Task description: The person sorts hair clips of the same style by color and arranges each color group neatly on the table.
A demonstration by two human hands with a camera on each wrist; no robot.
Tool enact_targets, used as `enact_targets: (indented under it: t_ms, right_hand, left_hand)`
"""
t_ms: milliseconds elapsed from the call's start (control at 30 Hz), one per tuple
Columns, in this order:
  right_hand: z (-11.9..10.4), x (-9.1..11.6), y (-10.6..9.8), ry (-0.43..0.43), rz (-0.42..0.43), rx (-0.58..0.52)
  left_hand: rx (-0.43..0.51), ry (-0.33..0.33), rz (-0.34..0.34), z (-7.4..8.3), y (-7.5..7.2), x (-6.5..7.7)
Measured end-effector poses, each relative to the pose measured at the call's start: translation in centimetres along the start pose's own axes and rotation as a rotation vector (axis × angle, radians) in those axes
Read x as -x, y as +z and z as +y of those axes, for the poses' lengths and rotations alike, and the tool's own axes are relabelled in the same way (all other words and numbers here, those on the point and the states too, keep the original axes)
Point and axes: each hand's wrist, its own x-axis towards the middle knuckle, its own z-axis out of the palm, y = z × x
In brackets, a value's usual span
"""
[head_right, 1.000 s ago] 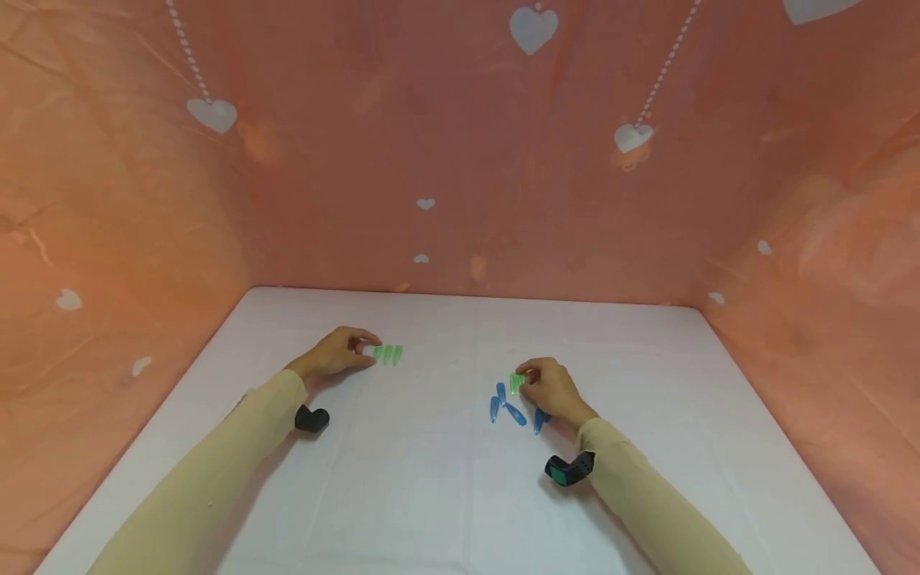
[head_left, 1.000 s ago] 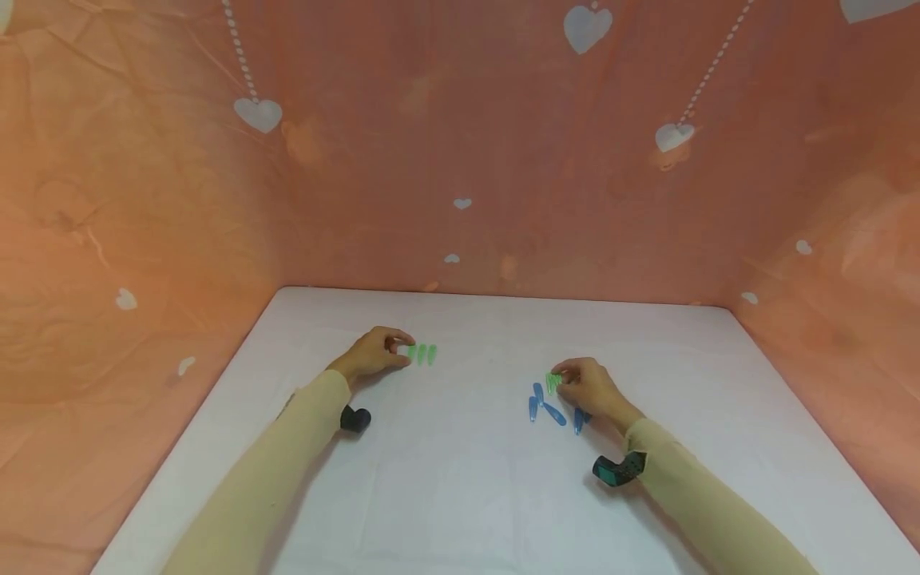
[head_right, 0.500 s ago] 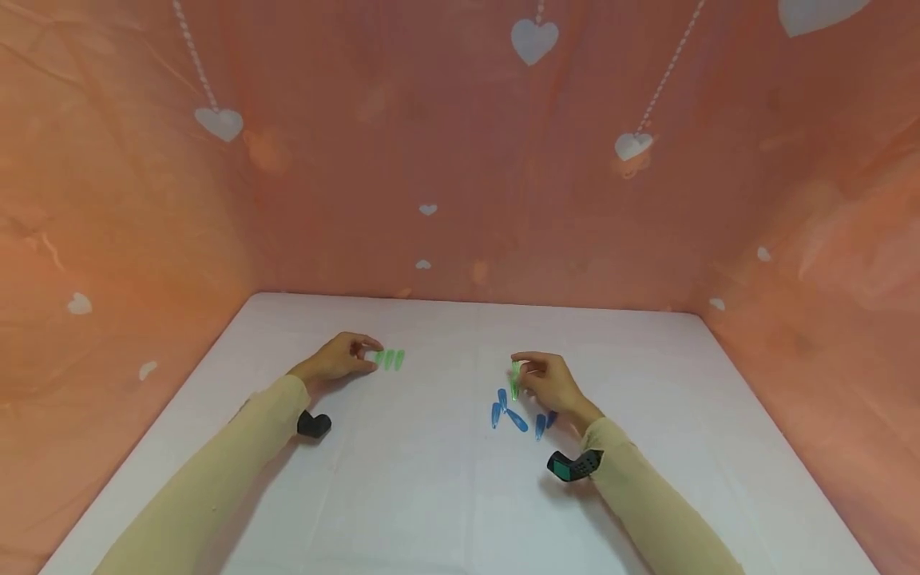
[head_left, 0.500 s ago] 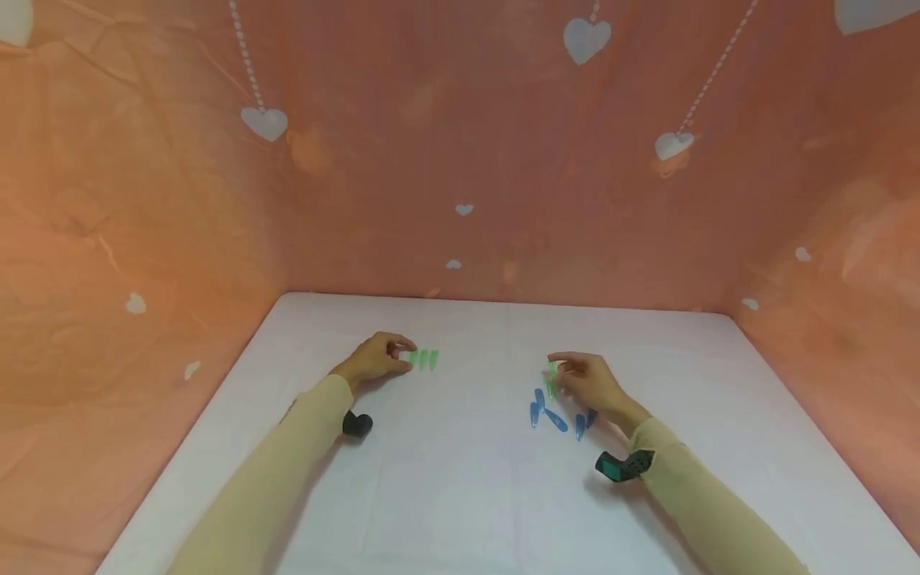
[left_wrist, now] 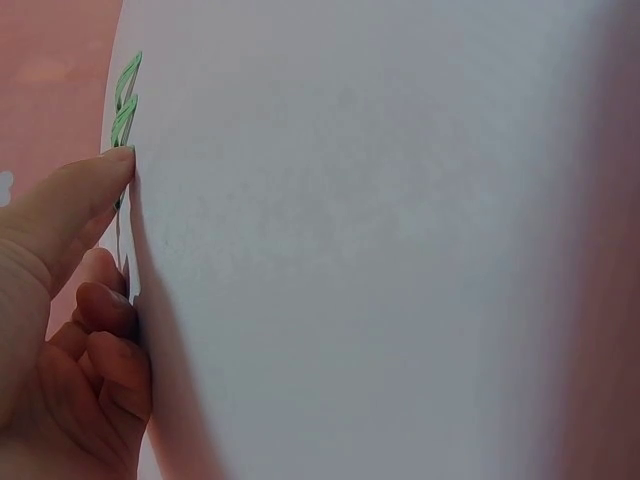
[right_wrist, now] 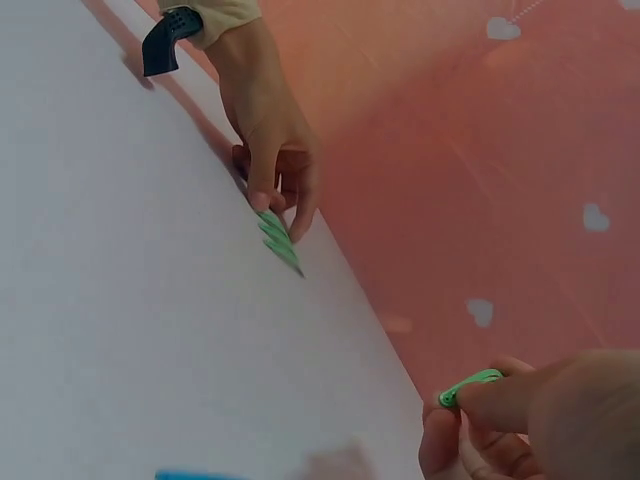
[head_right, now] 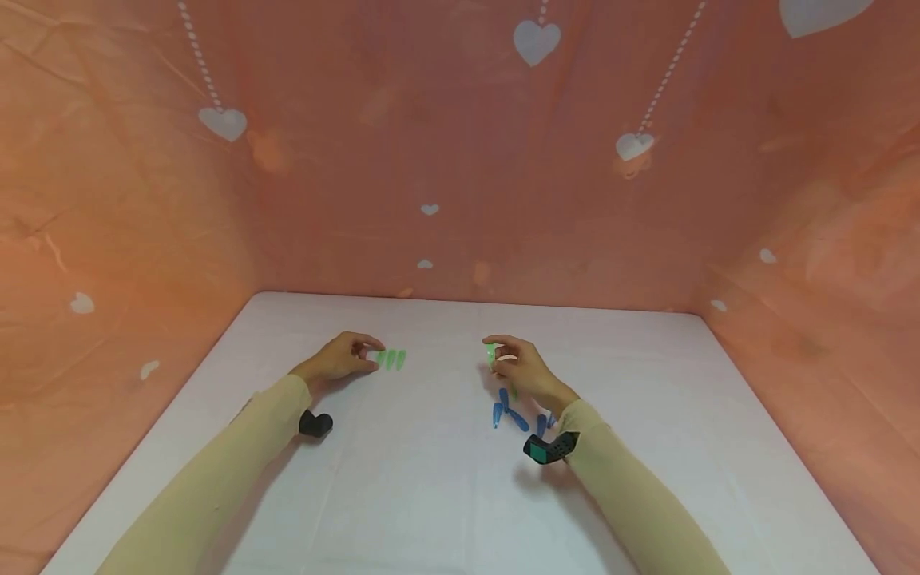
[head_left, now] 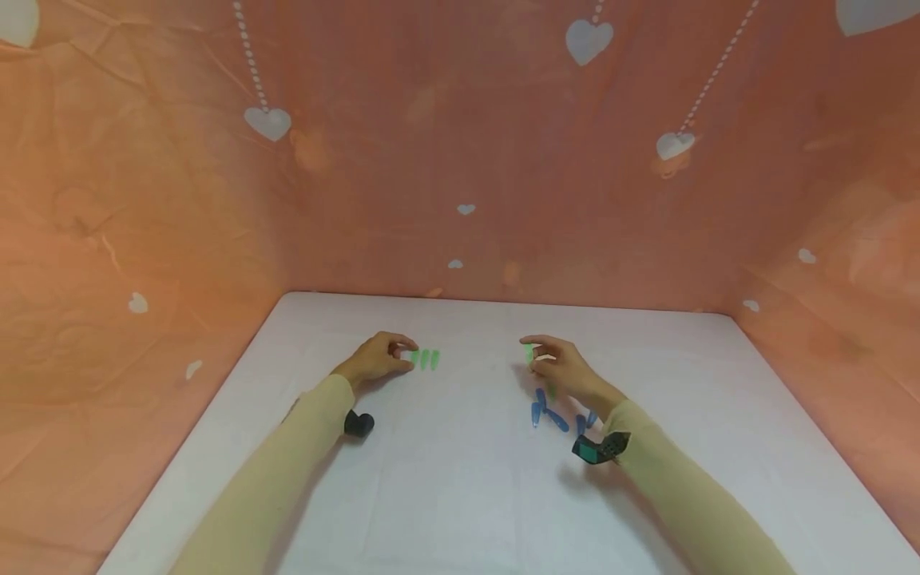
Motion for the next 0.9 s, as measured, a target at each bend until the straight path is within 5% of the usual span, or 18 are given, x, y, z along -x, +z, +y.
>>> enact_targets:
  t_ms: [900]
  right_hand:
    - [-0.9, -5.3, 6.0, -0.043, 0.016, -0.028]
  left_hand:
    - [-0.041, 0.023, -0.008, 0.2, -0.2, -0.1]
